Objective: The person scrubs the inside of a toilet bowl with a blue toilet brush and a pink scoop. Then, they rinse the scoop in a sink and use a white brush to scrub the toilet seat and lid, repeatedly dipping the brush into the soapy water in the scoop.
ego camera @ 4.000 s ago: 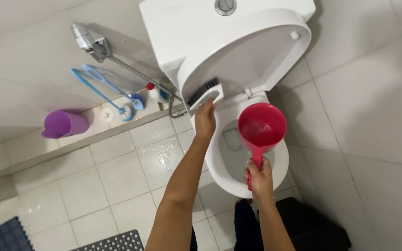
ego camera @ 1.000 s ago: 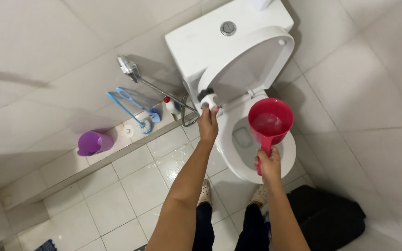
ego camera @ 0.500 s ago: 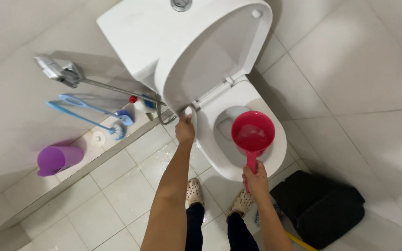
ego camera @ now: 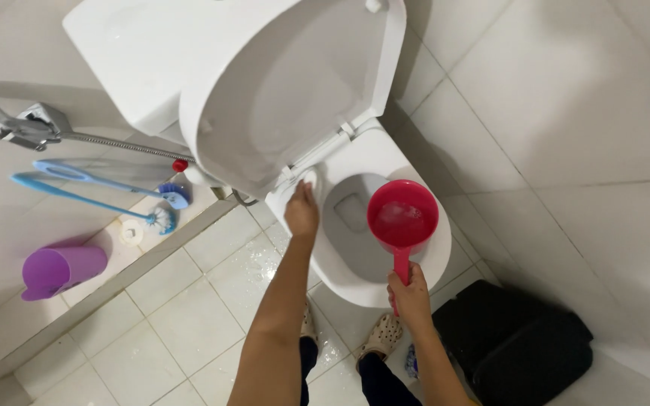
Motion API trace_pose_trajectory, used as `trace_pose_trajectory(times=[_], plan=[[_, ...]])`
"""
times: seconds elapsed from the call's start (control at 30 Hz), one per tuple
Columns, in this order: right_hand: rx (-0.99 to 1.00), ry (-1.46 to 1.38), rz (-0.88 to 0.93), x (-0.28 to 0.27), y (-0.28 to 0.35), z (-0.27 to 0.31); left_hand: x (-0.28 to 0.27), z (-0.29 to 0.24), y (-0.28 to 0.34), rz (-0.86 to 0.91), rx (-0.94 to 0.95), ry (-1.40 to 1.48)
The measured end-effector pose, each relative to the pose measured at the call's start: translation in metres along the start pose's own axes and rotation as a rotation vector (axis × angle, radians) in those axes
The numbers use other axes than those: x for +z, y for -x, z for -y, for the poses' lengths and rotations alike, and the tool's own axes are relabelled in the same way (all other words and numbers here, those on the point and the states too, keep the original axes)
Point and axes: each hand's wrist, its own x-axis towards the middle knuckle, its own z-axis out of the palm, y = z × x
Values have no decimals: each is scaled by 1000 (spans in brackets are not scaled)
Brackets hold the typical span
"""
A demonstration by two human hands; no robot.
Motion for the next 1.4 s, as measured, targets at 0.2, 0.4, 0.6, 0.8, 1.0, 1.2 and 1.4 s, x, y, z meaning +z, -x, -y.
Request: trace_pose_trajectory(times=[0.2,0.4,0.6,0.8,1.0,1.2,1.4], plan=[[8,-67,-45,-32,-20,-5,140,-84,-38,-68,198,76],[-34,-21,-115,-79,-28,-23,215,-132,-29,323,329,-167],[-6,-104,-185,-120,-12,-15,167,-119,-49,15,64,-25],[-95,-293,-207,-153,2,-33,236,-75,49,447,200,-47],[-81,-308,-173,-170,39,-2,196,-132,144,733,260,-240],[-79,-289,-180,-175,63,-12,191,-77,220,769,332,-214],[-82,-309,-182,-135,83,-38,126,-17,226,833,302,-249]])
